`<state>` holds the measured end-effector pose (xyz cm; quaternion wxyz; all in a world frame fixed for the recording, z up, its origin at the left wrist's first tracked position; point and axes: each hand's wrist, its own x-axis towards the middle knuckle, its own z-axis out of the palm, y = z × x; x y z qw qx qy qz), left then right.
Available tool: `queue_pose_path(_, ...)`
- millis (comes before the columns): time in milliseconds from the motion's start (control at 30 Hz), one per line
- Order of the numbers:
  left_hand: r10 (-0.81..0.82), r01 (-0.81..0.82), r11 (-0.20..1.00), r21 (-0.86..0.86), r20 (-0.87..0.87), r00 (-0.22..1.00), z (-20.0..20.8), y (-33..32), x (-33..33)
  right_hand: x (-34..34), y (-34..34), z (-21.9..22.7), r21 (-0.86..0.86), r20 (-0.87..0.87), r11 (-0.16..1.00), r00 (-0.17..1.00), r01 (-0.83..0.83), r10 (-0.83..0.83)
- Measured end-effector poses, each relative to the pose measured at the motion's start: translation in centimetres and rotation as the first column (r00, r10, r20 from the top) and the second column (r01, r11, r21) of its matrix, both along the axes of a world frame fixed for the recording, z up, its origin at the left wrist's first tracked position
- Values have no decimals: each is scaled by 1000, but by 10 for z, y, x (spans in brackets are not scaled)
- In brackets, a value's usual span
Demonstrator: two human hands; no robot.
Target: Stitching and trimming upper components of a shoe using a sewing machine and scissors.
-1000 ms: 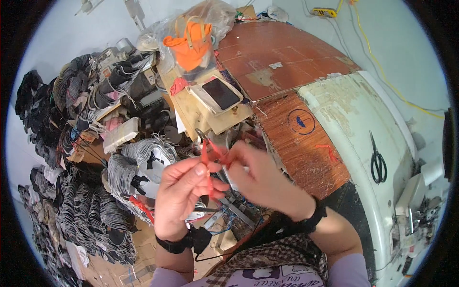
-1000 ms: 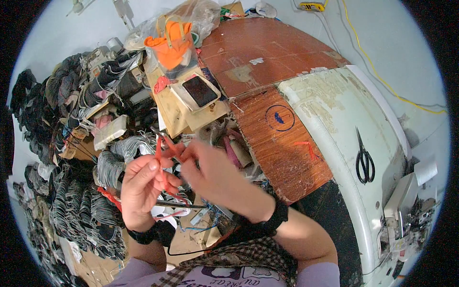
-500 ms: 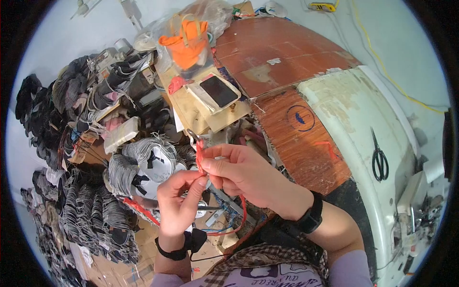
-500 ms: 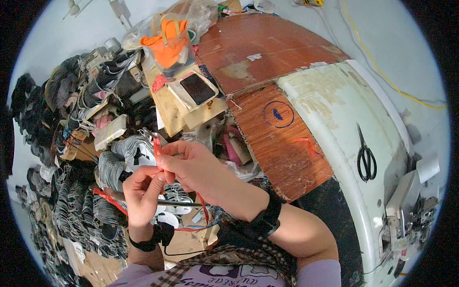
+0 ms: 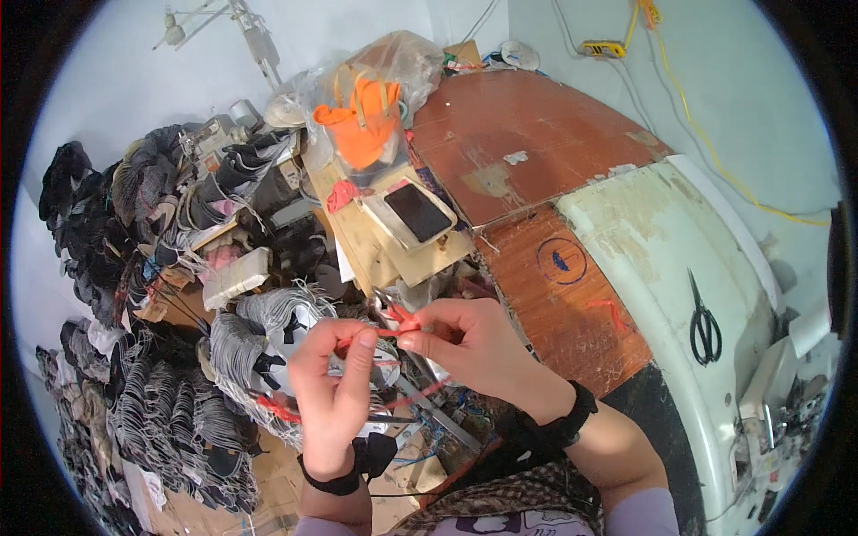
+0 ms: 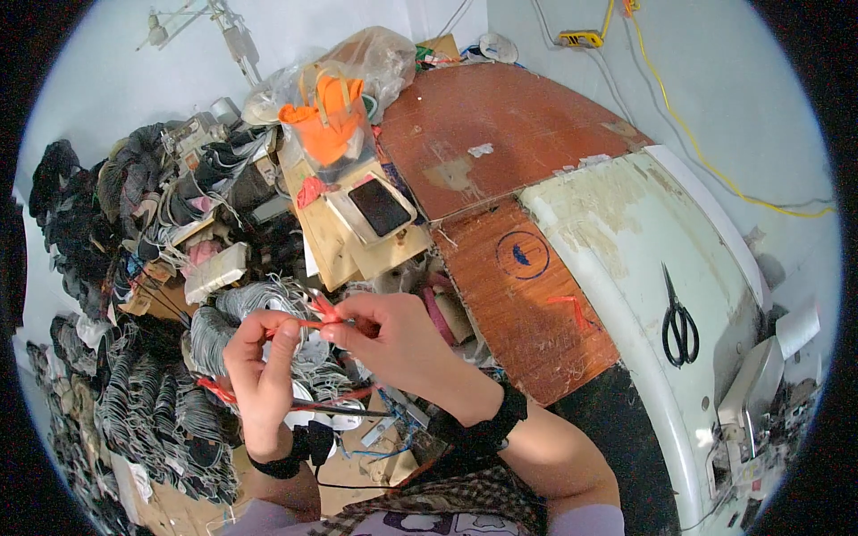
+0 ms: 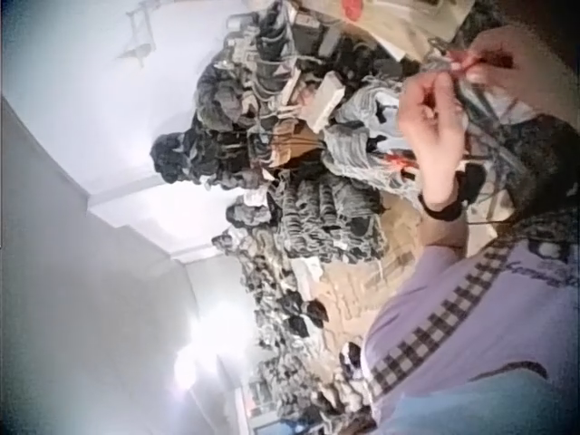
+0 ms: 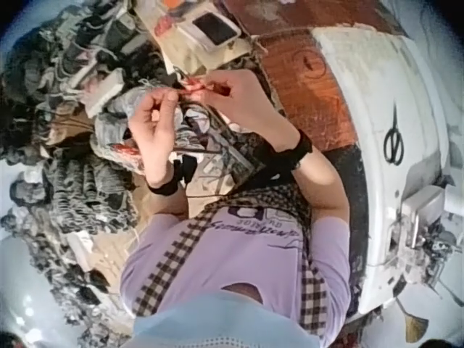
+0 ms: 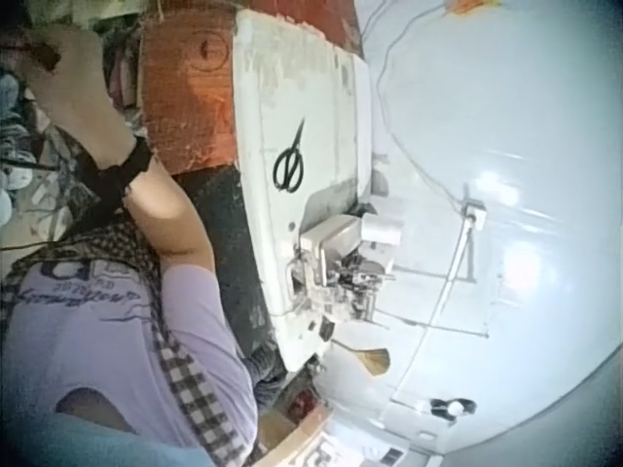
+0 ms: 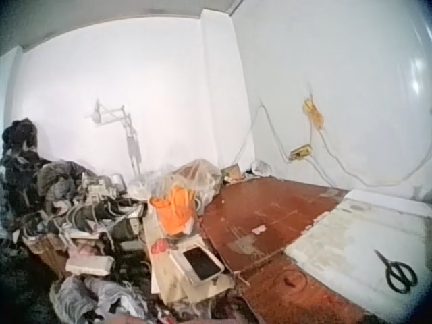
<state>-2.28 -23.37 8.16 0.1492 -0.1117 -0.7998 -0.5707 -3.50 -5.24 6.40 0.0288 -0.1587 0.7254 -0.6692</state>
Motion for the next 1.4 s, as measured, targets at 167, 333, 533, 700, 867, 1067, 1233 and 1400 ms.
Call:
queue_pose_path(167, 3, -29, 996, -83, -293, 956, 12, 16, -26, -14, -10, -3, -84, -51, 953, 954, 292, -297)
queue_pose_path(333, -22, 15, 969, -247, -25, 999, 24, 28, -38, -14, -20, -8, 14, -383, 863, 800, 505, -462)
queue_pose_path(533, -76, 95, 975, -203, 99, 992, 32, 28, -37, -12, -14, -9, 52, -440, 877, 800, 477, -409)
queue_pose_path(700, -2, 8, 967, -254, 24, 1000, 27, 28, -37, 17, -19, -19, 130, -381, 912, 868, 390, -317)
queue_pose_path(867, -51, 55, 989, -140, 31, 998, 18, 27, -34, 44, -20, -35, 201, -312, 973, 949, 114, -47)
queue_pose_path(1067, 143, -159, 972, -172, -100, 985, 20, 23, -12, 41, -19, -41, 186, -328, 968, 939, 171, -103)
queue_pose_path(1233, 96, -170, 929, -328, -232, 968, 13, 25, -3, 42, -19, -47, 212, -382, 958, 919, 194, -102)
queue_pose_path(1400, 95, -144, 960, -240, -202, 975, -3, 23, -6, 42, -16, -54, 240, -392, 952, 916, 189, -83)
